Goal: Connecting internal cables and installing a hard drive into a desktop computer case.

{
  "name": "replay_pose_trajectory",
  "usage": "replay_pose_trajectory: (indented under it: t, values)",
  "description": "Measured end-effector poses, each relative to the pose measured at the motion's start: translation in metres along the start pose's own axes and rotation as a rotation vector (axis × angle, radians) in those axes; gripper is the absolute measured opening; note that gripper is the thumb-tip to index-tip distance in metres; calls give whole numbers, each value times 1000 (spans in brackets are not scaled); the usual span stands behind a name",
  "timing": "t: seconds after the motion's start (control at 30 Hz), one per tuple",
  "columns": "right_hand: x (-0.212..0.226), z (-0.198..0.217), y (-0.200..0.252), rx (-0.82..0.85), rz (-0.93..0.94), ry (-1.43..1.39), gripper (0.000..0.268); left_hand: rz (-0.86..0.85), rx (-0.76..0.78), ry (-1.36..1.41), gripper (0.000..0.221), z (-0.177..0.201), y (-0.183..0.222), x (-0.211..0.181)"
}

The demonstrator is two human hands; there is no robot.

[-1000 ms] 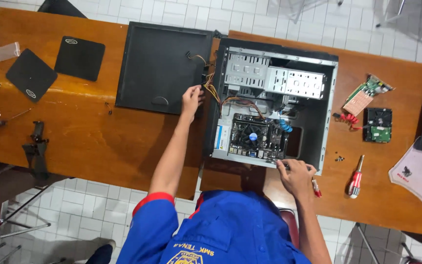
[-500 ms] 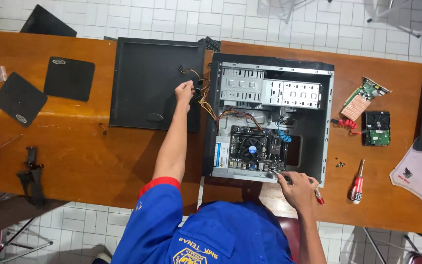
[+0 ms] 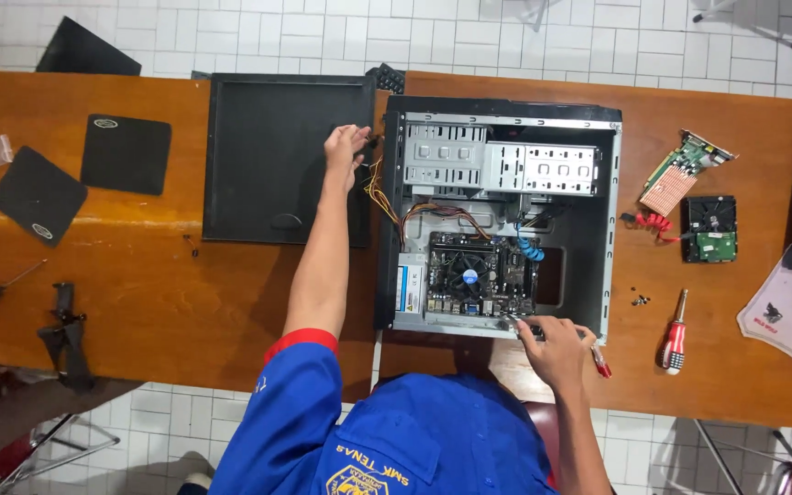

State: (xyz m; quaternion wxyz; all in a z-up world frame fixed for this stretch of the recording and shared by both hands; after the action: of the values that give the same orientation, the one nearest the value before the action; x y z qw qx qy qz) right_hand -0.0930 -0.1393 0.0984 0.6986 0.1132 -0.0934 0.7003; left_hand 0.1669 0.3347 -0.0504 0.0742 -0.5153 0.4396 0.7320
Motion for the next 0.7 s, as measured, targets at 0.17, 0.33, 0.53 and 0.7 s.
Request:
replay_pose_trajectory:
  t: [0.17,0.33,0.53,0.7]
  values:
    - [-12,-14,3,-21,11,46,35,-111,-52,-289,32,-6,-48,45]
    - [-9,-8,3,-19,-9,28,35,-101,127,-217,50,-20,-13,43]
    - [-12,-9,2,-4,-2,12,37,-285,79,7,47,-19,-22,6]
    - [-13,-9,4,-19,24,29,36,-138,-35,607,36,10,30,-78]
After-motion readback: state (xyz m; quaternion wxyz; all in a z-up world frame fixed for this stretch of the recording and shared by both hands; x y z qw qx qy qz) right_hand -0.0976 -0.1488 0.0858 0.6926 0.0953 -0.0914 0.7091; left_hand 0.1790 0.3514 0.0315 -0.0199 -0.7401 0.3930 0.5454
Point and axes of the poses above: each hand's wrist, its own y-axis away from the middle knuckle, its own z-axis out of the back of the hand, x = y × z, the point moved 5 cm from there along -y, towards the middle knuckle, and after that the axes turned 12 degrees about -x, right-handed, at the moved point
